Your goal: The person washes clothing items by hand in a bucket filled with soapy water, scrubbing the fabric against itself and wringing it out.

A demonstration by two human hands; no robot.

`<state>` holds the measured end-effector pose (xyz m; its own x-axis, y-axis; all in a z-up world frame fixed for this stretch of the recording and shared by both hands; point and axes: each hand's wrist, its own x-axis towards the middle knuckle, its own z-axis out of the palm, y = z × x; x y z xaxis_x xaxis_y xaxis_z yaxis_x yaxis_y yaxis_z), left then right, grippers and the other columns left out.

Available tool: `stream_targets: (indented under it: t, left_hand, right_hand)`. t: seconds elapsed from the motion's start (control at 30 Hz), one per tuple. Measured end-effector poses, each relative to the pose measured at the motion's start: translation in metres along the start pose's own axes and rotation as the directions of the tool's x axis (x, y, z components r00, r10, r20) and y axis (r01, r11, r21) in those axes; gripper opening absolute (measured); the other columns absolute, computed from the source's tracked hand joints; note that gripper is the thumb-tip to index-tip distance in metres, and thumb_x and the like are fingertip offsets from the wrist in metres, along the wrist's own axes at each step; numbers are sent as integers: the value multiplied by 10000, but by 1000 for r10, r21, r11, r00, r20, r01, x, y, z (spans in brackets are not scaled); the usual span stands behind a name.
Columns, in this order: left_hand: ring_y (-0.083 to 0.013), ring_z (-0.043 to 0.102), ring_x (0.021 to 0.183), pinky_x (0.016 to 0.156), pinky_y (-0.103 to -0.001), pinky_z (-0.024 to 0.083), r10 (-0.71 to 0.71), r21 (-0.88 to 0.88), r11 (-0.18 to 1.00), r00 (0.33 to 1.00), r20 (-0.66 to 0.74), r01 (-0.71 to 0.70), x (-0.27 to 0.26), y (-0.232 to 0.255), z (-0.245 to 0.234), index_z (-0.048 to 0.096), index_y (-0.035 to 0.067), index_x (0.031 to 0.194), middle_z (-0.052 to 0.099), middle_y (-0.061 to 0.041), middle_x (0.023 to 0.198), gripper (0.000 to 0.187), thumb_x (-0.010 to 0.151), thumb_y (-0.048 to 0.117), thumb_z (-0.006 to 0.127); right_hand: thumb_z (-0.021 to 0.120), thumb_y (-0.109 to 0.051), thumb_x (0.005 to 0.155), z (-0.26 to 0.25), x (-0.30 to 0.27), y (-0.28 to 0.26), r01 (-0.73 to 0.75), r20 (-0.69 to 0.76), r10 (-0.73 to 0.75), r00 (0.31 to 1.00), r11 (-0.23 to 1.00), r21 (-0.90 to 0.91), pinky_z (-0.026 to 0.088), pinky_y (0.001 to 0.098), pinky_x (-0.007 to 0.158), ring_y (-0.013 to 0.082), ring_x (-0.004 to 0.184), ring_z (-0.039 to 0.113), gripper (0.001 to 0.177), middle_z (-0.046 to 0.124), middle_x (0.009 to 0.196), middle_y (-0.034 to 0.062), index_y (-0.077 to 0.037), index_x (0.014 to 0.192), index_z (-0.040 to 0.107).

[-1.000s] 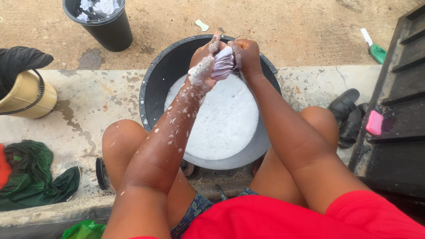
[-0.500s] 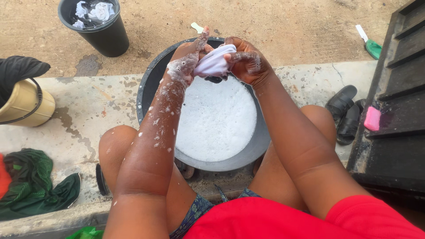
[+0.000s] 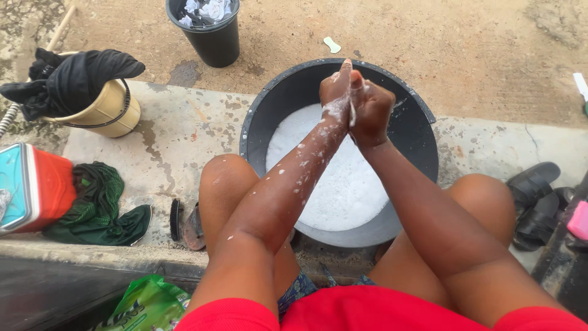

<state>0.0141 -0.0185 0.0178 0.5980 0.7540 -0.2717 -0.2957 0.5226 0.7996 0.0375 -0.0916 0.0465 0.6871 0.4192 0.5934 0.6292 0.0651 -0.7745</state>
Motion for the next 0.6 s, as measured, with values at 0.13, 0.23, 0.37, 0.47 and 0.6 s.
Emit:
stream_targets:
  t: [0.13, 0.23, 0.37, 0.47, 0.6]
  left_hand:
    - [-94, 501, 547, 471, -303, 408, -8, 71, 997, 1000, -26, 10, -25, 22, 12, 613, 33, 708, 562, -29, 635, 383, 1007, 272, 613]
    - [-89, 546, 560, 497, -288, 430, 8, 227, 974, 999, -40, 1, -30, 37, 18, 667, 33, 692, 634, -49, 646, 384, 990, 266, 601]
    - [-105, 520, 541, 500, -291, 414, -36, 242, 969, 997, -69, 51, -39, 26, 18, 652, 50, 666, 624, -52, 644, 393, 991, 263, 598]
    - [-100, 497, 554, 493, -286, 407, -29, 188, 981, 998, -56, 39, -33, 24, 20, 631, 42, 673, 592, -33, 646, 397, 998, 268, 608]
    - [-92, 461, 572, 483, -278, 397, -24, 132, 991, 999, -48, 30, -26, 17, 12, 599, 32, 683, 544, -5, 648, 408, 1009, 276, 624]
  right_hand:
    - [518, -406, 1162, -5, 4, -5, 142, 54, -141, 989, 989, -31, 343, 277, 467, 69, 507, 461, 616, 492, 554, -21, -99, 628, 519]
    - [516, -403, 1151, 7, -2, -4, 132, 62, -130, 990, 991, -17, 332, 284, 471, 72, 508, 453, 616, 479, 543, -20, -94, 618, 502]
    - [521, -395, 1107, -6, 12, 6, 7, 10, -6, 1000, 995, -104, 393, 267, 414, 49, 457, 535, 587, 512, 500, -36, -119, 589, 538]
    - [575, -389, 1173, 5, -19, -4, 290, 86, -286, 954, 956, -41, 377, 320, 553, 154, 562, 432, 609, 436, 608, 69, -29, 687, 506]
    - [518, -392, 1102, -2, 8, 3, -17, -16, 15, 1000, 993, -118, 372, 285, 430, 68, 450, 511, 591, 521, 491, -32, -111, 585, 572]
